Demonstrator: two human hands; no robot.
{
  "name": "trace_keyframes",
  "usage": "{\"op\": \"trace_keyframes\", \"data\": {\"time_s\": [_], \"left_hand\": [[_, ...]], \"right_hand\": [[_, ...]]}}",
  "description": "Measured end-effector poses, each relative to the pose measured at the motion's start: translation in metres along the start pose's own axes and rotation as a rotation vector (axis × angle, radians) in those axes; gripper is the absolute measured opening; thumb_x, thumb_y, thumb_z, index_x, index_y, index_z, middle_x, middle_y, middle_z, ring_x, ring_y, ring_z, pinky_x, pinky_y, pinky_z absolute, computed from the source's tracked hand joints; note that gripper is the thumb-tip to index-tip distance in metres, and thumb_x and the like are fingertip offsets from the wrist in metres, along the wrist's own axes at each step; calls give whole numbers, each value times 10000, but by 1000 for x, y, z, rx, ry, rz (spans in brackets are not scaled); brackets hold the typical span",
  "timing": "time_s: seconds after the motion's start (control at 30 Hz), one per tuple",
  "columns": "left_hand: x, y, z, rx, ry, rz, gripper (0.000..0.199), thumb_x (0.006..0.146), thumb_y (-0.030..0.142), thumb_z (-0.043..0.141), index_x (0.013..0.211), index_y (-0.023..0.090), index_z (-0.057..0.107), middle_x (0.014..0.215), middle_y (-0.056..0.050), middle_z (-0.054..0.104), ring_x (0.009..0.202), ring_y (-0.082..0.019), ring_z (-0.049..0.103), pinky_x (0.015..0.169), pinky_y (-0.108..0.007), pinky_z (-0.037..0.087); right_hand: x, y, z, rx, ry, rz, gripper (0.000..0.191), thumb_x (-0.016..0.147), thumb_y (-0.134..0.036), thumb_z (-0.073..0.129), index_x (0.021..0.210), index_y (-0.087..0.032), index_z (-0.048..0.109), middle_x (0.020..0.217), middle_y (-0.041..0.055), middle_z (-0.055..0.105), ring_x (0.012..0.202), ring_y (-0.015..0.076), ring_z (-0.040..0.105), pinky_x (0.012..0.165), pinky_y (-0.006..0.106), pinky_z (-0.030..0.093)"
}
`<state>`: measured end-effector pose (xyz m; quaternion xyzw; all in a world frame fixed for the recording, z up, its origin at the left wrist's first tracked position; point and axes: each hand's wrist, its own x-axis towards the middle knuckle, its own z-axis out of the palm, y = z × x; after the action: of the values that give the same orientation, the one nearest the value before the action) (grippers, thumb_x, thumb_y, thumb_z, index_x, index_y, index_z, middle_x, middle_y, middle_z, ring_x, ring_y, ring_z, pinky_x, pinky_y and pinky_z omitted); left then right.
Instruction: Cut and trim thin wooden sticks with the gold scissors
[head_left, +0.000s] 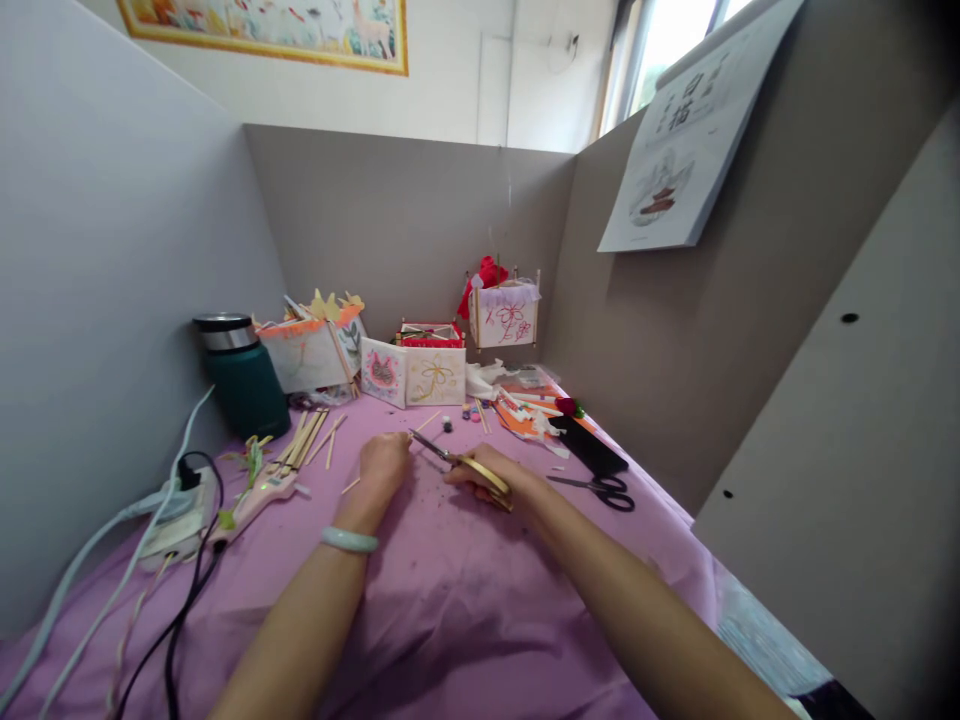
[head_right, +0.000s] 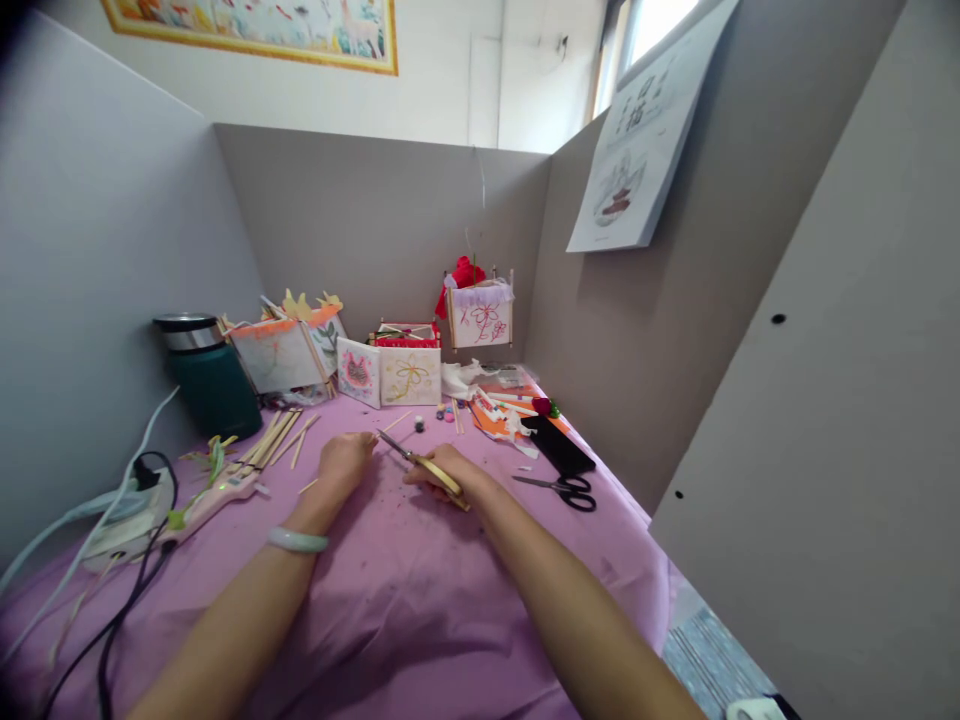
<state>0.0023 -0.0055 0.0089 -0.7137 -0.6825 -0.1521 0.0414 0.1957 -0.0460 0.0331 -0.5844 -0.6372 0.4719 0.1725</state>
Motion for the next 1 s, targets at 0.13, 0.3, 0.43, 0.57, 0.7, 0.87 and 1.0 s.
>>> {"op": "trace_keyframes", "data": {"time_s": [0.13, 0.3, 0.43, 0.57, 0.7, 0.87, 1.0], "left_hand": [[5, -15, -7, -332, -94, -76, 340, 829, 353, 473, 689, 125, 683, 688, -119, 665, 638, -183, 584, 578, -265, 353], [7, -26, -12, -561, -246, -143, 339, 810, 390, 495, 772, 116, 689, 570, -41, 614, 446, -116, 476, 495, -238, 349], [3, -18, -7, -498, -161, -144, 315, 816, 362, 490, 722, 132, 684, 615, -85, 638, 583, -166, 562, 575, -260, 366], [-2, -7, -1, -283, 9, -92, 226, 796, 336, 529, 808, 183, 695, 834, -125, 692, 824, -220, 609, 672, -276, 361], [-2, -5, 2, -283, 18, -109, 260, 812, 327, 497, 798, 165, 700, 861, -159, 688, 877, -254, 611, 692, -295, 362], [2, -18, -4, -476, -72, -147, 231, 768, 302, 538, 674, 137, 669, 660, -100, 649, 681, -185, 589, 596, -265, 358], [3, -30, -6, -726, -203, -193, 262, 757, 337, 549, 613, 129, 621, 476, -9, 525, 429, -97, 445, 464, -231, 318]], "right_hand": [[4, 11, 0, 45, -58, -78, 223, 711, -299, 654, 616, -178, 492, 396, -81, 412, 325, 58, 374, 338, 170, 284], [10, 20, -1, 102, -127, -148, 208, 721, -327, 664, 677, -172, 532, 425, -84, 426, 330, 56, 379, 333, 169, 292], [12, 19, 1, 58, -87, -111, 212, 722, -306, 647, 624, -174, 512, 402, -75, 424, 315, 63, 376, 312, 176, 282], [13, 19, 2, 67, -73, -107, 235, 730, -321, 630, 604, -180, 491, 393, -74, 414, 319, 62, 377, 310, 171, 275], [11, 16, 5, 31, -43, -74, 223, 717, -320, 645, 625, -179, 498, 398, -82, 413, 317, 57, 370, 314, 167, 269], [2, 10, 6, 3, -61, -103, 181, 722, -296, 622, 637, -181, 510, 403, -86, 401, 310, 58, 349, 308, 178, 259], [-1, 13, 2, 34, -116, -156, 163, 728, -327, 618, 714, -179, 551, 428, -92, 407, 323, 53, 359, 319, 174, 257]]}}
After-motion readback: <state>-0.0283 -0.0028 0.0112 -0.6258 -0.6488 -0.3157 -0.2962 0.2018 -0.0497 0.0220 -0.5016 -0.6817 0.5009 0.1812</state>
